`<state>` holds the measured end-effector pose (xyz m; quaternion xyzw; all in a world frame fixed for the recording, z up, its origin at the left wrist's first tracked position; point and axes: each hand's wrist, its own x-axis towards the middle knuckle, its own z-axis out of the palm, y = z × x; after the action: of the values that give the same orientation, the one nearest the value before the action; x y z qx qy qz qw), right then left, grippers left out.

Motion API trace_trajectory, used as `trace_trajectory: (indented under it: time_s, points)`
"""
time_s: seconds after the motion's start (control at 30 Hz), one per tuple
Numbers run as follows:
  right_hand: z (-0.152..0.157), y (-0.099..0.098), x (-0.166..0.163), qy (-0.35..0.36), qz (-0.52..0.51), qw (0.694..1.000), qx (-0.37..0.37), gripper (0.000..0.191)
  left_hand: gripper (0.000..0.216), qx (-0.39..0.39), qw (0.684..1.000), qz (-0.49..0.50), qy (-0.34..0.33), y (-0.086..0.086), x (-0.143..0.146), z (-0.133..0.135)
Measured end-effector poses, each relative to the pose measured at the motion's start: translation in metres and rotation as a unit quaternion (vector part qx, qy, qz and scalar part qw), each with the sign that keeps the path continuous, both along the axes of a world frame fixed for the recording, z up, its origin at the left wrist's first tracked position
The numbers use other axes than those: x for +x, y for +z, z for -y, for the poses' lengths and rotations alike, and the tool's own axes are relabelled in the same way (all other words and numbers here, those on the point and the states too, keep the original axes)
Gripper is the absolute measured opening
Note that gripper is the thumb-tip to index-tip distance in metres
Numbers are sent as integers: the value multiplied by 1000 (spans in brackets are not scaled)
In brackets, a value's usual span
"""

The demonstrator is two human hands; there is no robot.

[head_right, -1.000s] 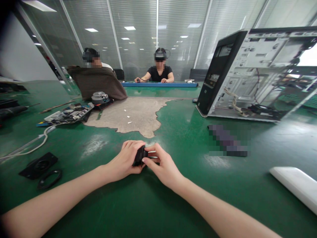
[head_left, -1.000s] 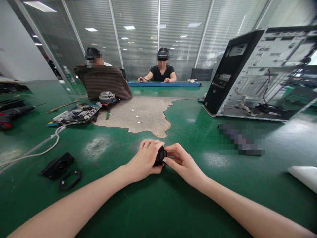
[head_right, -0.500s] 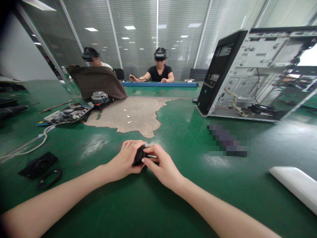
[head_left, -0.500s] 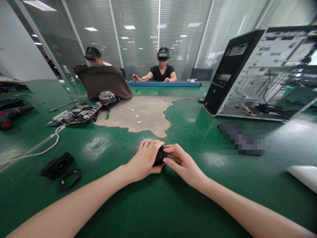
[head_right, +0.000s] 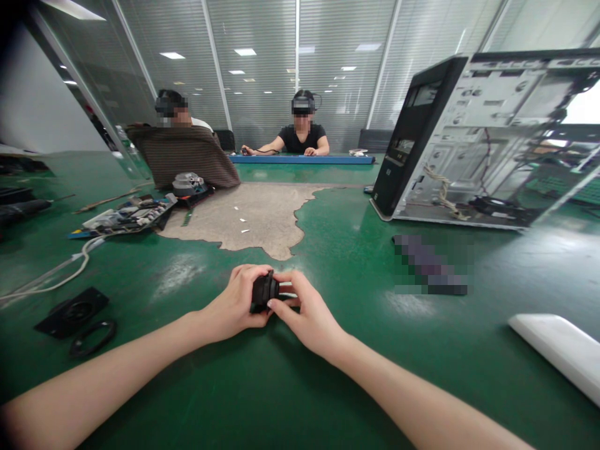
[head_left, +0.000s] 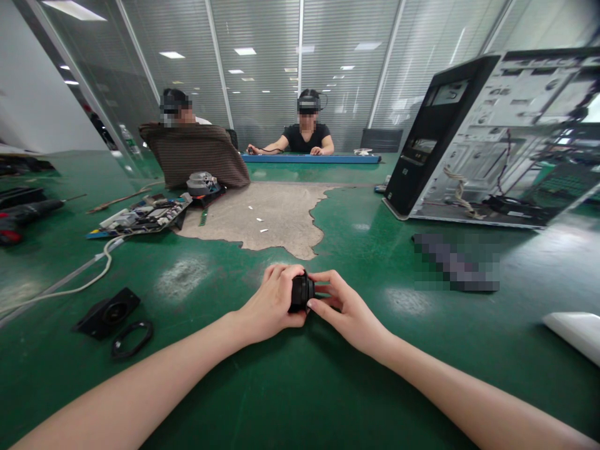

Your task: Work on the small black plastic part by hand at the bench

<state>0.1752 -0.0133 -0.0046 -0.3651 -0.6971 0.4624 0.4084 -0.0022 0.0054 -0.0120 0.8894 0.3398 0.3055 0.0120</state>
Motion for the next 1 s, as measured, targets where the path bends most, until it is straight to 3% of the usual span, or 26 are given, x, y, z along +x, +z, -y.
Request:
trace_trajectory:
  time_s: [0.13,0.37,0.53,0.67,0.83,1.0]
  points:
    - [0,-4,1,16,-15,999,27,29,62,3,1000,2,-3,1,1,0]
    - [0,-3,0,3,-23,1000,12,16,53,23,1000,12,-3,-2,1,-1]
    - [0,1,-1,-3,-12,1000,-1,28,49,27,1000,1,-12,-2,-1,-1]
    - [0,0,0,4,-6,1000,-9,30,46,12,999,-11,-32,1,-5,-2]
    - [0,-6,1,6,-17,999,37,30,40,-20,999,-3,-44,6,-7,0]
    - [0,-4,1,6,-30,999,15,17,38,-37,999,4,-37,7,-6,0]
